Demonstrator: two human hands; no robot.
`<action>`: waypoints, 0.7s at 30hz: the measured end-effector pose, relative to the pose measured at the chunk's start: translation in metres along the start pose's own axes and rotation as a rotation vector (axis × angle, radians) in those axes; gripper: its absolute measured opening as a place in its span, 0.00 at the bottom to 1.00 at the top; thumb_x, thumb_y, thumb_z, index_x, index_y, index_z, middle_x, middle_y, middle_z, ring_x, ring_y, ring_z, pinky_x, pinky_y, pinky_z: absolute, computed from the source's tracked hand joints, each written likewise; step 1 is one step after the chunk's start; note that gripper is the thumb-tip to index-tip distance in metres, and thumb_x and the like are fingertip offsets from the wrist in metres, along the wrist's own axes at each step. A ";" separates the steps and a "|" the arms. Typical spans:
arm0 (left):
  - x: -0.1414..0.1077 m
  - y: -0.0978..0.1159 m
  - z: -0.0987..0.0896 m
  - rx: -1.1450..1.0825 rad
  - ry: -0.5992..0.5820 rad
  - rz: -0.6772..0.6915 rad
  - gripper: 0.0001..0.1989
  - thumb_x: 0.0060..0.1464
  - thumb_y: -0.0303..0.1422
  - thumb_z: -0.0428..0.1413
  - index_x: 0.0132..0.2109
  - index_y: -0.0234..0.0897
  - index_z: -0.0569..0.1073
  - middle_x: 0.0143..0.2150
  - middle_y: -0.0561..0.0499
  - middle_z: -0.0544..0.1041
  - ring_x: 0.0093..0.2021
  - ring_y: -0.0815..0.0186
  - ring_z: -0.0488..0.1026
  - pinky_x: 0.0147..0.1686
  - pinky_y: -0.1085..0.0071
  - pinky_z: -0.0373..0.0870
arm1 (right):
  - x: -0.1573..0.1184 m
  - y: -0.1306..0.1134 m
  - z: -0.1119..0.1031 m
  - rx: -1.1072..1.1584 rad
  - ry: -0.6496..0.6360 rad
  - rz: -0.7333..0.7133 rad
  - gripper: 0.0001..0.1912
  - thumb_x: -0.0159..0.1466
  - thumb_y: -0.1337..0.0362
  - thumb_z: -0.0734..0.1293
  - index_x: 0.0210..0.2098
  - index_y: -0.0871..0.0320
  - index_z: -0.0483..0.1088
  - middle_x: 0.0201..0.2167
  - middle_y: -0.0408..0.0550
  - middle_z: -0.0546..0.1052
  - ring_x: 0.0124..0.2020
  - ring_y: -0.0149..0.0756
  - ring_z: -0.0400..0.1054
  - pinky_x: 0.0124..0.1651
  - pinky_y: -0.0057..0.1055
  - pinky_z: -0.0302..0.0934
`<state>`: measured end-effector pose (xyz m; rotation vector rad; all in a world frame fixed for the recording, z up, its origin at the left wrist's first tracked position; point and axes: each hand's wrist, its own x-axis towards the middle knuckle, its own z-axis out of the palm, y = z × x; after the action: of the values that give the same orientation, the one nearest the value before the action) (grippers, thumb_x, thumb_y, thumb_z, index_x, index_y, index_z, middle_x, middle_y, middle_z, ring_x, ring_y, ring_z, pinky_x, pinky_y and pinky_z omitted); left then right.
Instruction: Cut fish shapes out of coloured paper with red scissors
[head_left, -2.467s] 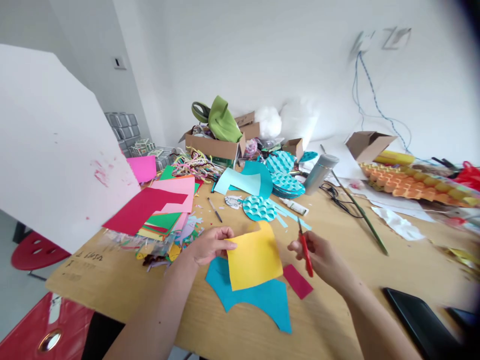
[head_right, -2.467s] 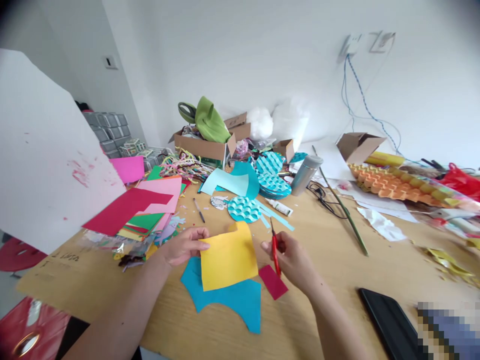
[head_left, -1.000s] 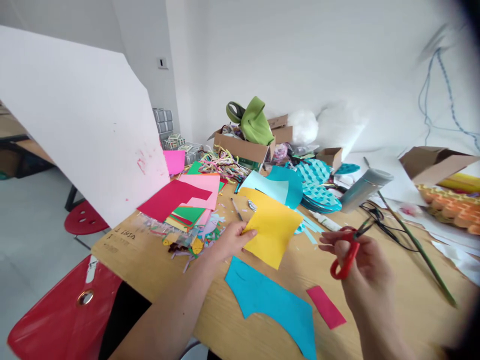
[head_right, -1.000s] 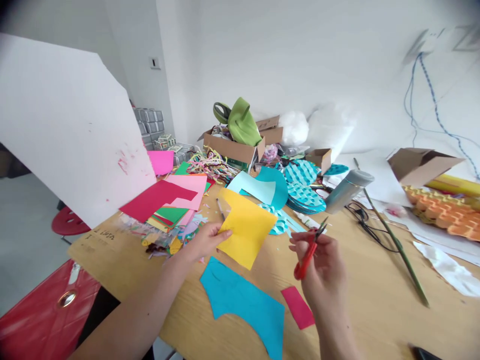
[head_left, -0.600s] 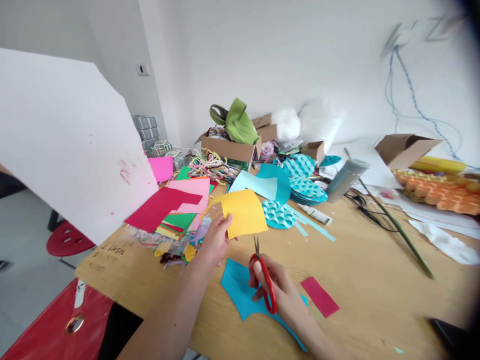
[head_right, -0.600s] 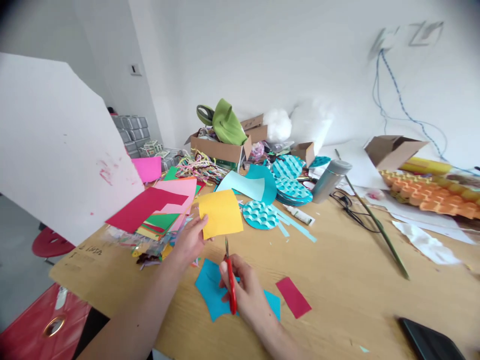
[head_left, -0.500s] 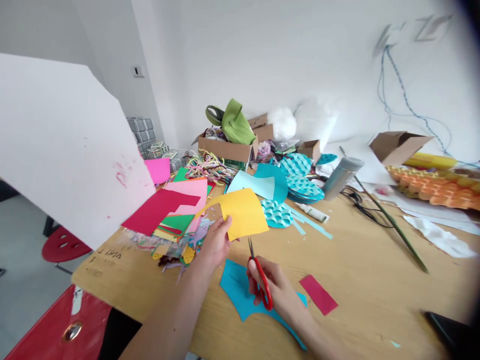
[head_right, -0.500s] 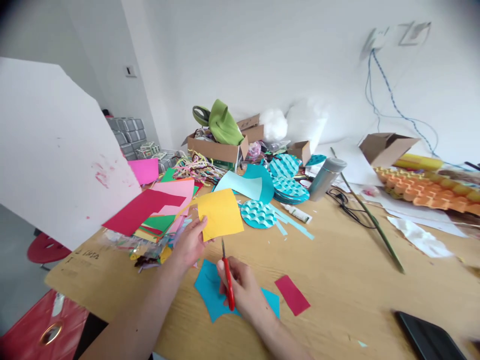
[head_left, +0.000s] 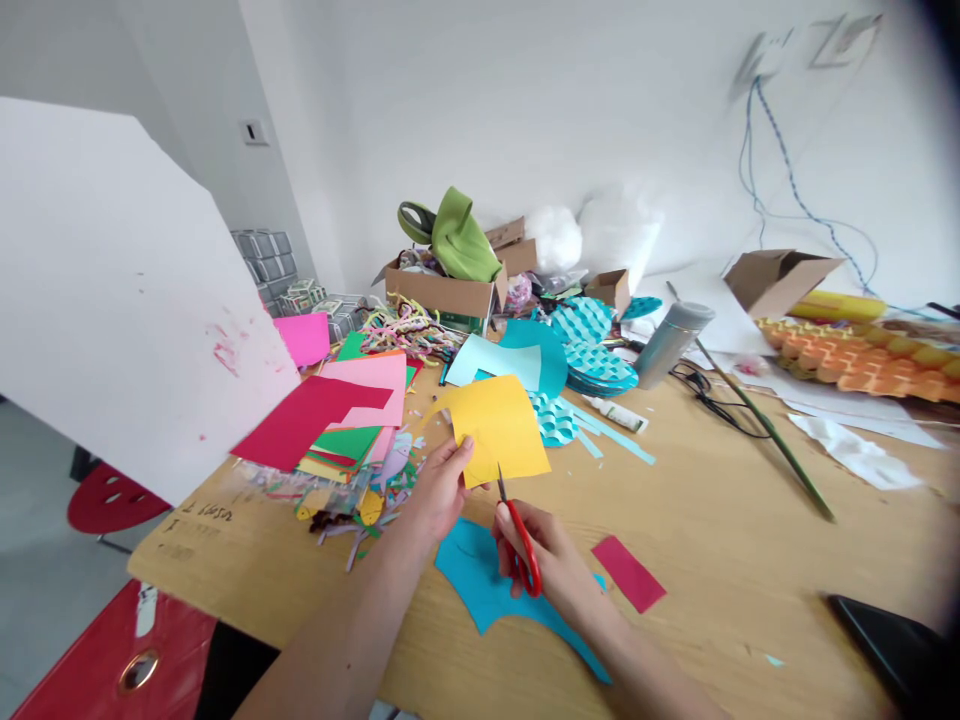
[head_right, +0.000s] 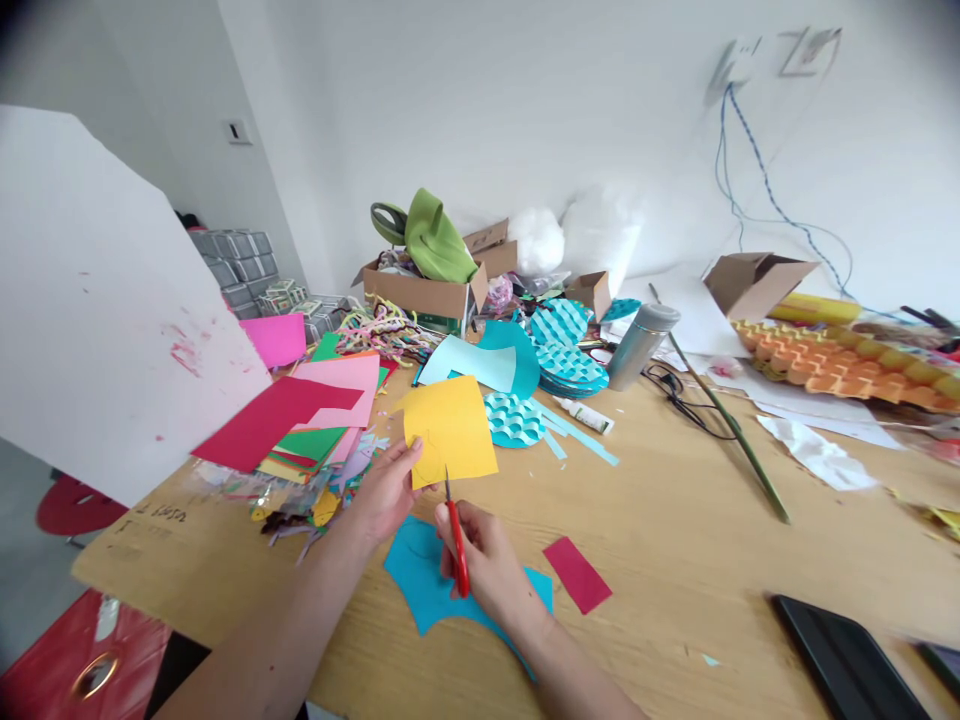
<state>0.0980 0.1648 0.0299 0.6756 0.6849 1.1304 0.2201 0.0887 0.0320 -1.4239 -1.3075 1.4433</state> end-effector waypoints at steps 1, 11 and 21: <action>0.000 0.000 0.000 0.002 -0.003 -0.001 0.17 0.42 0.40 0.63 0.37 0.35 0.73 0.39 0.48 0.77 0.33 0.66 0.73 0.25 0.74 0.64 | 0.000 0.000 0.000 0.000 0.000 -0.002 0.27 0.58 0.38 0.58 0.26 0.58 0.60 0.13 0.38 0.69 0.10 0.25 0.59 0.14 0.20 0.52; 0.001 -0.004 0.000 -0.003 -0.047 0.008 0.16 0.44 0.40 0.62 0.37 0.34 0.72 0.39 0.47 0.76 0.36 0.64 0.73 0.25 0.75 0.63 | 0.002 0.000 0.000 -0.004 0.010 0.010 0.28 0.58 0.38 0.57 0.26 0.58 0.61 0.12 0.38 0.68 0.09 0.24 0.58 0.13 0.21 0.53; 0.001 -0.002 0.000 0.058 -0.072 0.037 0.14 0.43 0.37 0.63 0.35 0.34 0.73 0.35 0.50 0.75 0.31 0.68 0.69 0.25 0.74 0.63 | 0.001 0.006 0.004 -0.067 0.069 -0.043 0.26 0.59 0.39 0.57 0.23 0.55 0.56 0.10 0.36 0.66 0.07 0.24 0.53 0.11 0.22 0.47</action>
<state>0.0989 0.1648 0.0280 0.7770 0.6480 1.1182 0.2171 0.0877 0.0253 -1.4676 -1.3460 1.3219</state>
